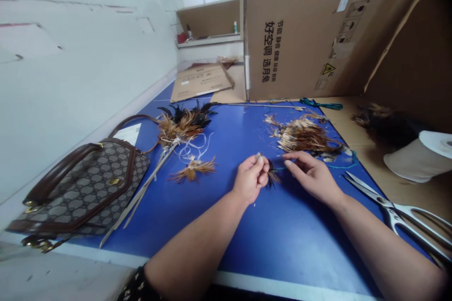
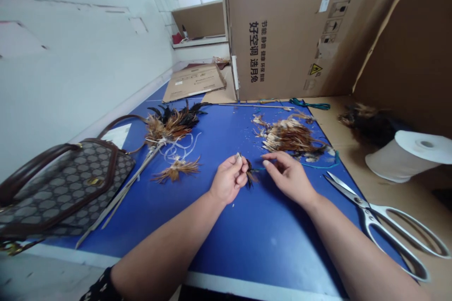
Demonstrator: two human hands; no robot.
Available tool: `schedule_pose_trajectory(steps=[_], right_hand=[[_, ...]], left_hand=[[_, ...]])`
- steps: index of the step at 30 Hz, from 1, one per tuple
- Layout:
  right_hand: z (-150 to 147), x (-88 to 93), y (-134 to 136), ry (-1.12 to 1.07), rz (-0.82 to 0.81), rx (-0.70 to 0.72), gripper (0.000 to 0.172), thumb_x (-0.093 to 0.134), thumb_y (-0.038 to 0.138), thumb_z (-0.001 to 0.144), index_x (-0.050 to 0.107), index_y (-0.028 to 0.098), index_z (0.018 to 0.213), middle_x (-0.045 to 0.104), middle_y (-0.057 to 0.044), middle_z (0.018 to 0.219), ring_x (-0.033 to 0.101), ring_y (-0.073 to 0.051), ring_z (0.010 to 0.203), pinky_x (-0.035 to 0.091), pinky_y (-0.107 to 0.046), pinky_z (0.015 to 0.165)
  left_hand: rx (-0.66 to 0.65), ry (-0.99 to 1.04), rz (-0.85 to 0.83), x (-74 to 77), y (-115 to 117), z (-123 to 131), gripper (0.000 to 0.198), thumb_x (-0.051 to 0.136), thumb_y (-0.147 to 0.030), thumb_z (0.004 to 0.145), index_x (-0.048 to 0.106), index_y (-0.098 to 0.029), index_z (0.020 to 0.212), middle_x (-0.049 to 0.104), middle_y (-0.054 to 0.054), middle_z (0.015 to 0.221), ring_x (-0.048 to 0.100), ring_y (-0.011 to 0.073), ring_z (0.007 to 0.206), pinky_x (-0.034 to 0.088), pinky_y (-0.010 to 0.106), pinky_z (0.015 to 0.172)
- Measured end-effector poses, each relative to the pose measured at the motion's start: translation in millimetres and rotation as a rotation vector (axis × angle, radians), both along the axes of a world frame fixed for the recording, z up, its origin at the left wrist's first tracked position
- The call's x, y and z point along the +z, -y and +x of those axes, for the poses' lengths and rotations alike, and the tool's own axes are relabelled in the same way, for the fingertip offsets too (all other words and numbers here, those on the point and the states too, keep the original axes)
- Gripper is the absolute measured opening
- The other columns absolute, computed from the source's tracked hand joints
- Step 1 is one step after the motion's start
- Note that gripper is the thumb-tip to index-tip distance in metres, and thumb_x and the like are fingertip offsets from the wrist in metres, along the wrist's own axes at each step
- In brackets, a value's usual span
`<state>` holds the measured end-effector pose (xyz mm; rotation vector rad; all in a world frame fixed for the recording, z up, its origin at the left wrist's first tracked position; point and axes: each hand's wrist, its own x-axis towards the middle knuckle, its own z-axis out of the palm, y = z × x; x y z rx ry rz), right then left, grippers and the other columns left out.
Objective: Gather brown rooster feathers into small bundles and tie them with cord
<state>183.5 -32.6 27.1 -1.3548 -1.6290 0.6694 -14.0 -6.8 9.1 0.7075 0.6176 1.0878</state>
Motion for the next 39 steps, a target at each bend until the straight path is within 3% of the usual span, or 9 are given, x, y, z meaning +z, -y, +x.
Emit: schedule_pose_trajectory(steps=[5,10,15,21,23,26,29,33,39], right_hand=[[-16.8,0.5,7.0,-0.122,-0.058,0.173,0.031,0.069,0.050,0.094,0.076,0.022,0.103,0.076,-0.008,0.097,0.069,-0.022,0.085,0.056,-0.036,0.080],[-15.2,-6.3,5.4,-0.229,-0.142,0.062,0.036,0.070,0.056,0.091,0.071,0.020,0.089,0.065,-0.001,0.071,0.052,-0.013,0.058,0.047,-0.028,0.058],[-15.5,-9.6,1.4,-0.267,-0.136,-0.026,0.042,0.071,0.061,0.089,0.067,0.020,0.086,0.063,-0.001,0.071,0.048,-0.013,0.056,0.044,-0.027,0.054],[-14.1,2.6,9.7,-0.082,0.085,-0.141,0.028,0.062,0.051,0.097,0.068,0.023,0.100,0.072,-0.007,0.085,0.064,-0.021,0.072,0.054,-0.035,0.070],[-22.4,13.0,23.6,0.026,0.182,0.106,0.022,0.059,0.038,0.100,0.070,0.024,0.113,0.076,-0.010,0.101,0.070,-0.024,0.090,0.057,-0.039,0.085],[-44.7,17.9,46.0,0.089,0.241,0.723,0.031,0.057,0.023,0.098,0.070,0.023,0.126,0.079,-0.008,0.112,0.072,-0.023,0.108,0.054,-0.040,0.101],[-61.0,6.8,52.5,0.230,0.273,0.929,0.032,0.063,0.026,0.096,0.071,0.021,0.126,0.077,-0.009,0.125,0.066,-0.023,0.126,0.047,-0.043,0.112],[-34.1,1.3,29.8,0.519,0.250,0.547,0.027,0.055,0.027,0.104,0.074,0.018,0.121,0.076,-0.013,0.126,0.066,-0.027,0.125,0.038,-0.052,0.116],[82.6,23.4,0.2,0.831,0.256,-0.113,0.038,0.052,0.011,0.096,0.074,0.024,0.124,0.076,-0.009,0.126,0.062,-0.029,0.119,0.043,-0.048,0.107]], left_hand=[[-0.076,-0.074,0.075,-2.5,6.7,4.0,0.043,0.079,-0.054,0.086,0.060,-0.015,0.087,0.056,-0.003,0.073,0.039,0.0018,0.043,0.024,0.017,0.038],[-0.052,-0.087,0.065,-1.2,7.2,4.2,0.042,0.079,-0.053,0.087,0.060,-0.015,0.087,0.056,-0.002,0.074,0.039,0.0015,0.044,0.023,0.016,0.038],[-0.026,-0.096,0.057,-1.5,8.9,3.9,0.041,0.080,-0.051,0.086,0.062,-0.015,0.089,0.056,-0.003,0.074,0.038,0.0013,0.043,0.023,0.016,0.038],[0.375,-0.119,0.131,3.6,4.7,3.9,0.040,0.076,-0.054,0.089,0.062,-0.017,0.089,0.060,-0.001,0.077,0.046,0.0046,0.048,0.033,0.018,0.041],[0.483,-0.137,0.195,5.4,-0.2,1.4,0.038,0.074,-0.053,0.091,0.063,-0.017,0.092,0.063,0.000,0.080,0.052,0.0065,0.053,0.041,0.020,0.046],[0.538,-0.155,0.249,5.5,-8.9,-4.8,0.037,0.073,-0.053,0.092,0.063,-0.017,0.094,0.065,0.001,0.083,0.057,0.0078,0.055,0.045,0.021,0.049],[0.546,-0.157,0.257,3.3,-14.1,-8.7,0.037,0.073,-0.052,0.092,0.063,-0.017,0.095,0.065,0.001,0.084,0.057,0.0080,0.055,0.044,0.021,0.047],[0.493,-0.172,0.249,2.4,-9.3,-5.1,0.034,0.073,-0.049,0.093,0.065,-0.016,0.096,0.066,0.002,0.085,0.057,0.0079,0.055,0.045,0.021,0.047],[0.213,-0.146,0.140,11.2,11.9,6.2,0.037,0.078,-0.050,0.088,0.064,-0.015,0.092,0.067,0.003,0.082,0.051,0.0065,0.048,0.037,0.018,0.038]])
